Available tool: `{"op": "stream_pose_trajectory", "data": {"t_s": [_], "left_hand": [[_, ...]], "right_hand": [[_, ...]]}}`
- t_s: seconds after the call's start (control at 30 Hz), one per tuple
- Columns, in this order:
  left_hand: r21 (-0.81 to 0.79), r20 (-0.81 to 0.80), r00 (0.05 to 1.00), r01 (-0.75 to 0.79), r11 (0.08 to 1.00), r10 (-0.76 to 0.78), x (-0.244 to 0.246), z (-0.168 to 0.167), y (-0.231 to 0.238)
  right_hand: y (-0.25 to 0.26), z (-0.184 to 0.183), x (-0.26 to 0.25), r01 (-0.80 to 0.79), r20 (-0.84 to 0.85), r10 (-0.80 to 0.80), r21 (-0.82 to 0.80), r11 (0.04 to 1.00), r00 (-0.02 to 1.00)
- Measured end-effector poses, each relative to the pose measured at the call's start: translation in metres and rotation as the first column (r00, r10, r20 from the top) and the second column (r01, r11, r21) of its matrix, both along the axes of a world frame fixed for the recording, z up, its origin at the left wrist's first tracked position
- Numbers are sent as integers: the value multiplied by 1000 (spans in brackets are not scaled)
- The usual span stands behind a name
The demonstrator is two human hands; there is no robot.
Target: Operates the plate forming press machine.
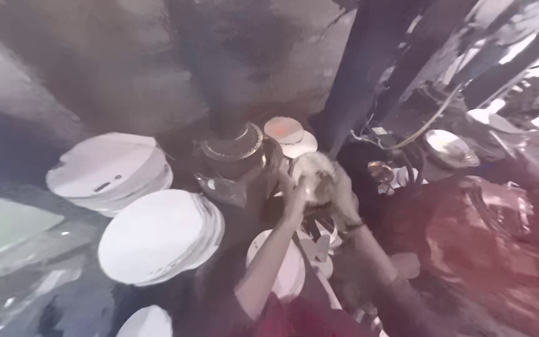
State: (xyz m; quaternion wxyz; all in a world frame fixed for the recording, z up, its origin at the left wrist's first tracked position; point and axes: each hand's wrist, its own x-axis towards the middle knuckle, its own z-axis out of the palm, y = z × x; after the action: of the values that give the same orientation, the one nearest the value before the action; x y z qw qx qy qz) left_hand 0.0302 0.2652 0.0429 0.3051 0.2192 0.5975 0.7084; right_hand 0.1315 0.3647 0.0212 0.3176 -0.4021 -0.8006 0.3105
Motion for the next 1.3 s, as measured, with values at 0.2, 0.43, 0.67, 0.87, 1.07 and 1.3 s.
{"op": "stream_pose_trajectory", "data": {"t_s": [0.2,0.43,0.67,0.87,1.07,1.3], "left_hand": [[-50,-129,818,560,827,-561,-6,-11,-96],[-600,-357,858,93,794,-370,-26,-89,-204],[-564,-437,842,18,826,-317,-30,-97,-210],[-403,-410,890,21,915,-200,-22,-100,-228],[-456,-392,919,-147,878,-50,-36,-113,-262],[-107,-142,988,-79,991,64,-36,-114,-282]], "right_hand": [[67,11,-19,145,353,-138,5,989,925],[-108,12,31,-55,-42,77,382,922,996],[-152,-88,-2,-363,598,338,-83,928,727],[-170,-73,17,-346,-35,344,-74,935,938],[-159,-94,3,-317,528,223,94,944,820],[-178,-85,11,-376,-153,362,-75,924,920]]}}
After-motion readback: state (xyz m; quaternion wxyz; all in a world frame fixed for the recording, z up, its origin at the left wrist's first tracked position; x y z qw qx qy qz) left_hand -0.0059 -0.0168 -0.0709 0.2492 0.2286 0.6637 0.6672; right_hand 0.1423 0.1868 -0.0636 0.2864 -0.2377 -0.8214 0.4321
